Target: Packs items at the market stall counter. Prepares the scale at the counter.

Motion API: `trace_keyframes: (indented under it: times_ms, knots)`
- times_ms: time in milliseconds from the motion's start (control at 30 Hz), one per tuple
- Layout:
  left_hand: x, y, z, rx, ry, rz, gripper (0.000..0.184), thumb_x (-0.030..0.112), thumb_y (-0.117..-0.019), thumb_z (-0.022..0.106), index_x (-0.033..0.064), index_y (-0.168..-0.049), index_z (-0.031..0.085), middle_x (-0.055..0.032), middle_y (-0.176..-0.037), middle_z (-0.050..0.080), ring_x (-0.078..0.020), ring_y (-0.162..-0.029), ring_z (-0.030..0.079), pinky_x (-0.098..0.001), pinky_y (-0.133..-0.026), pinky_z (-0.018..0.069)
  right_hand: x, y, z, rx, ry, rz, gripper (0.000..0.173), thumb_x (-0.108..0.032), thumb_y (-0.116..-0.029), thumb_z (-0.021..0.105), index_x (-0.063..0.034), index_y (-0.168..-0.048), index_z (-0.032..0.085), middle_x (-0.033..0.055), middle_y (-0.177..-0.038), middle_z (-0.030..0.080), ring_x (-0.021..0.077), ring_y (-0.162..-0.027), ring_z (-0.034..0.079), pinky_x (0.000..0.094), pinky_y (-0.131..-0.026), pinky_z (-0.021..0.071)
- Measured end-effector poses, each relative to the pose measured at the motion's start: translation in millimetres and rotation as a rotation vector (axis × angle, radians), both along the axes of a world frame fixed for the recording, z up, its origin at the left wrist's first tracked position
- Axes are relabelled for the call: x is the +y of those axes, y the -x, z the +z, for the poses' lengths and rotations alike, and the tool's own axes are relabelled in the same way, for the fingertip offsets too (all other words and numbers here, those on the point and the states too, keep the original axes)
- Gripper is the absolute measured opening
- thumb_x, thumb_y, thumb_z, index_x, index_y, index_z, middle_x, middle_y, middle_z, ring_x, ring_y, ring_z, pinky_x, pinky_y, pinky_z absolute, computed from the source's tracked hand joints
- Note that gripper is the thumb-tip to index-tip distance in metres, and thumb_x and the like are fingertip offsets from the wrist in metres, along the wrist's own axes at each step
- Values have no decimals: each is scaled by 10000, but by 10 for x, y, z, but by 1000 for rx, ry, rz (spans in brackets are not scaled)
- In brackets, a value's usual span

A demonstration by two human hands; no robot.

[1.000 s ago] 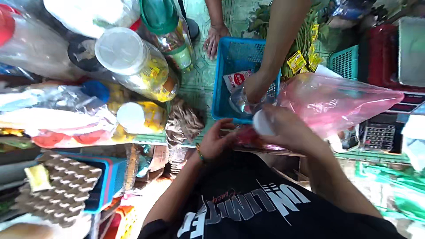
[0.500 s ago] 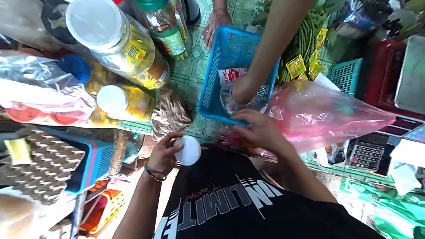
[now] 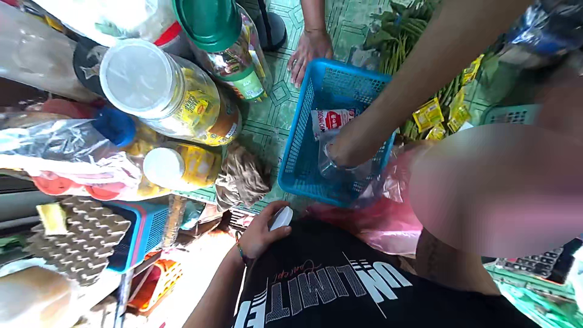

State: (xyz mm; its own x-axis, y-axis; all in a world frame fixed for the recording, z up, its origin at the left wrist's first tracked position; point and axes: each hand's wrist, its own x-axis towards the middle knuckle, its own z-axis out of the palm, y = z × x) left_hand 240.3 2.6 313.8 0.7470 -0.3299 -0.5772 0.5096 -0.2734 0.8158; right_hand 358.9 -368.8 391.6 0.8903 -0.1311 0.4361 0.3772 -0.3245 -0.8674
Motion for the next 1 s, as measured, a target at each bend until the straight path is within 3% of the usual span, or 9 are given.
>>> trace_keyframes:
  times_ms: [100, 133, 200, 267, 367, 500, 667, 867, 1000]
  knots:
    - [-93, -119, -49, -6, 35, 16, 775, 466, -868, 719, 25, -1460, 484, -110, -1341, 619, -146, -1156, 637, -326, -979, 550, 37, -48, -127, -141, 267, 113, 221, -270, -974, 647, -55, -1012, 681, -4, -942, 709, 32, -877, 671, 223, -816, 557]
    - [-128, -149, -47, -3, 42, -3, 791, 480, -864, 731, 21, -1459, 485, -112, -1349, 618, -150, -1168, 635, -331, -990, 549, 157, -125, -206, -83, 498, 125, 316, -346, -991, 620, -54, -1089, 688, 48, -1083, 710, 96, -1034, 662, 313, -960, 520]
    - [-174, -251, 9, -11, 6, -76, 806, 490, -847, 746, 48, -1470, 489, -106, -1377, 608, -145, -1194, 628, -337, -1006, 545, 234, -234, -261, 1, 769, 265, 543, -460, -1039, 538, -85, -1429, 581, 207, -1584, 431, 411, -1516, 311, 708, -1218, 148]
    - [-154, -385, 65, -36, -43, -97, 806, 491, -846, 749, 81, -1487, 484, -108, -1406, 595, -158, -1228, 619, -372, -1031, 542, 161, -152, -201, -94, 665, 157, 563, -527, -1038, 481, -183, -1481, 531, 143, -1661, 318, 360, -1559, 221, 635, -1251, 168]
    - [-58, -372, 107, 20, -53, -21, 790, 497, -843, 740, 100, -1478, 490, -109, -1331, 637, -169, -1098, 678, -374, -923, 591, 78, 59, -204, -225, 233, -94, 356, -310, -1084, 466, -179, -1383, 610, -23, -1506, 526, 181, -1432, 444, 450, -1189, 380]
    - [-89, -458, 107, -77, -74, -45, 858, 621, -824, 729, 128, -1484, 489, -83, -1320, 643, -153, -1040, 693, -363, -872, 605, 97, 43, -691, 382, -222, -78, 272, -167, -1062, 490, -29, -1279, 581, 40, -1212, 671, 143, -1062, 675, 374, -952, 580]
    - [-312, -575, 62, -278, -162, -99, 818, 588, -838, 732, 153, -1488, 492, -88, -1359, 618, -158, -1107, 663, -398, -933, 581, 104, 172, -1128, 206, 57, 80, 329, -235, -1078, 484, 15, -1151, 685, 113, -1204, 689, 178, -1117, 663, 394, -983, 559]
    - [-371, -675, -163, -195, -10, -100, 831, 544, -810, 764, 147, -1489, 495, -81, -1334, 626, -144, -1134, 645, -384, -976, 559, 141, 133, -1262, 32, -11, 135, 319, -289, -1092, 475, -87, -1132, 719, 14, -1185, 710, 132, -1135, 661, 360, -992, 556]
    - [-246, -744, -285, -108, 198, -35, 920, 689, -814, 693, 94, -1480, 476, -67, -1239, 677, -118, -900, 698, -303, -705, 607, 181, 98, -1290, 253, 73, -21, 260, -171, -1083, 474, -17, -1131, 678, 8, -1041, 701, 19, -939, 654, 247, -866, 565]
